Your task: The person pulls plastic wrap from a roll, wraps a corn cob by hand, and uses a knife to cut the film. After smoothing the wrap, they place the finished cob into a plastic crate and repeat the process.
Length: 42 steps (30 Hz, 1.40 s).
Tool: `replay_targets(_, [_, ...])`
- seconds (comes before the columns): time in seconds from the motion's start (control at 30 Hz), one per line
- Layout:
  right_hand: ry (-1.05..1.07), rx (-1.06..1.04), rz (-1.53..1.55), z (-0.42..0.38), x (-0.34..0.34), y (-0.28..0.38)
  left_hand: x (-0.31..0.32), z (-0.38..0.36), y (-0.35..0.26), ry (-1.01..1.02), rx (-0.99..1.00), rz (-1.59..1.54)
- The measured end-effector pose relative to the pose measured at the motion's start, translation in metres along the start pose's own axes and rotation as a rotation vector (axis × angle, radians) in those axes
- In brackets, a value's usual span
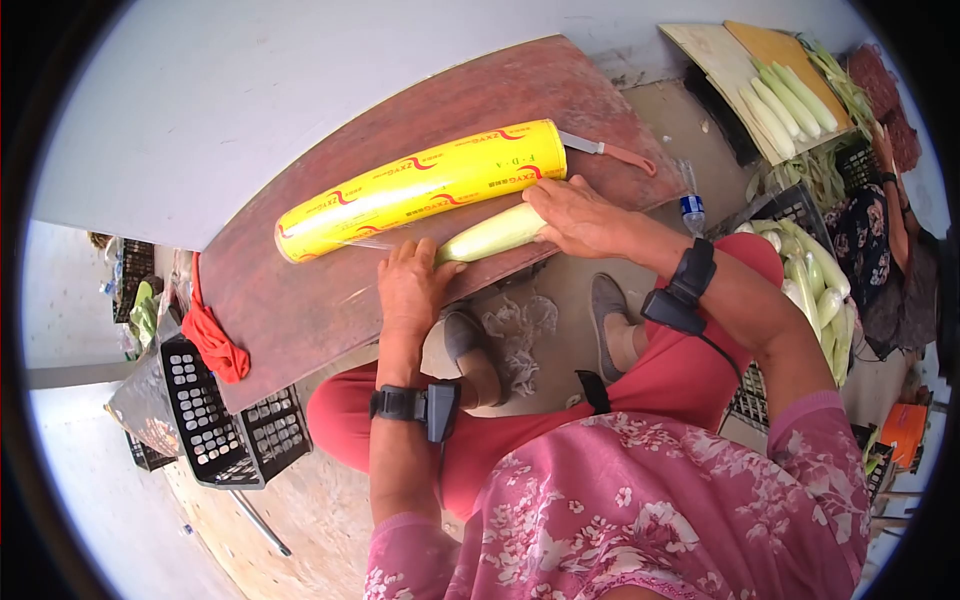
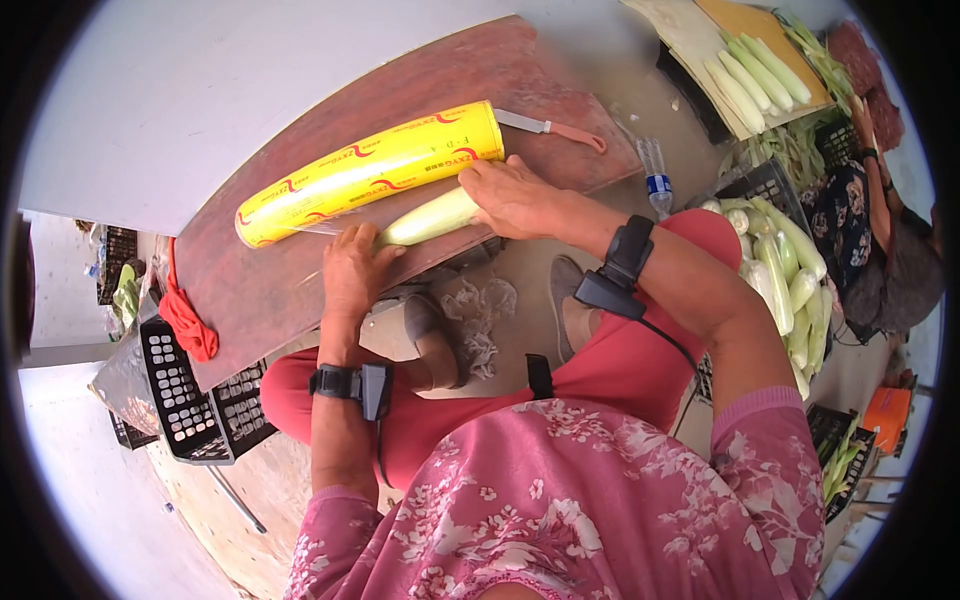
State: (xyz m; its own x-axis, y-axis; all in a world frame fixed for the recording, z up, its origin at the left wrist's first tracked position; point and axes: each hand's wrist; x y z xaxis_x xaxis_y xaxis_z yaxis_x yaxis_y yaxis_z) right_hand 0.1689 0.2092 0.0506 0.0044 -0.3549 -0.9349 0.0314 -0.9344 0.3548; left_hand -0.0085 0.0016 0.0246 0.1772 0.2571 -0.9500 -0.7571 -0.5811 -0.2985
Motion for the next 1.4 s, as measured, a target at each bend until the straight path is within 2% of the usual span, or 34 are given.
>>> replay_targets(0.1, [0.002,0.008,-0.014,0.000,-0.002,0.003,0.000,0.003,0.001,0.051,-0.041,-0.004])
replay_targets(0.2, [-0.011,-0.002,-0.032,0.001,0.000,0.002,-0.002,0.002,-0.002,-0.025,-0.033,-0.002])
replay_targets(0.3, [0.014,0.005,-0.038,0.001,-0.003,0.005,-0.009,-0.002,-0.017,0.007,-0.045,0.142])
replay_targets(0.4, [0.004,-0.009,-0.026,0.000,-0.002,0.003,-0.003,-0.009,-0.040,-0.092,0.008,0.083])
replay_targets(0.5, [-0.015,-0.015,-0.036,0.001,0.000,0.001,0.003,-0.008,-0.070,-0.170,0.226,-0.086])
replay_targets(0.6, [-0.027,-0.027,-0.048,0.002,0.005,-0.004,0.018,-0.001,-0.088,-0.131,0.294,-0.189])
replay_targets(0.97, [0.008,-0.023,-0.066,0.002,-0.001,-0.005,0.044,0.016,-0.086,-0.213,0.234,-0.138])
replay_targets(1.17, [0.070,0.030,0.026,0.005,-0.011,-0.002,0.046,0.015,-0.087,-0.229,0.230,-0.120])
replay_targets(1.37, [0.023,-0.056,0.012,0.001,-0.037,-0.001,0.046,0.014,-0.087,-0.206,0.201,-0.161])
replay_targets(1.4, [-0.087,-0.034,0.065,0.002,-0.046,-0.003,0.044,0.014,-0.087,-0.189,0.194,-0.176])
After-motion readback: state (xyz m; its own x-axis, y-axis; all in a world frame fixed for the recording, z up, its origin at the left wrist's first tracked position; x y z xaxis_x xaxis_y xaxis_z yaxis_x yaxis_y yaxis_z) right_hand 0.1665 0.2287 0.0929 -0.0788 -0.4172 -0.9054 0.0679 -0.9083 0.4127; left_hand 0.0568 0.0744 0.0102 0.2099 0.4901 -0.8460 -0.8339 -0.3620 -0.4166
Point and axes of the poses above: each hand's wrist, its own z-axis towards the middle knuckle, its own x-axis out of the palm, y = z × x, and after that the axes turned 12 degrees about -x, right-handed
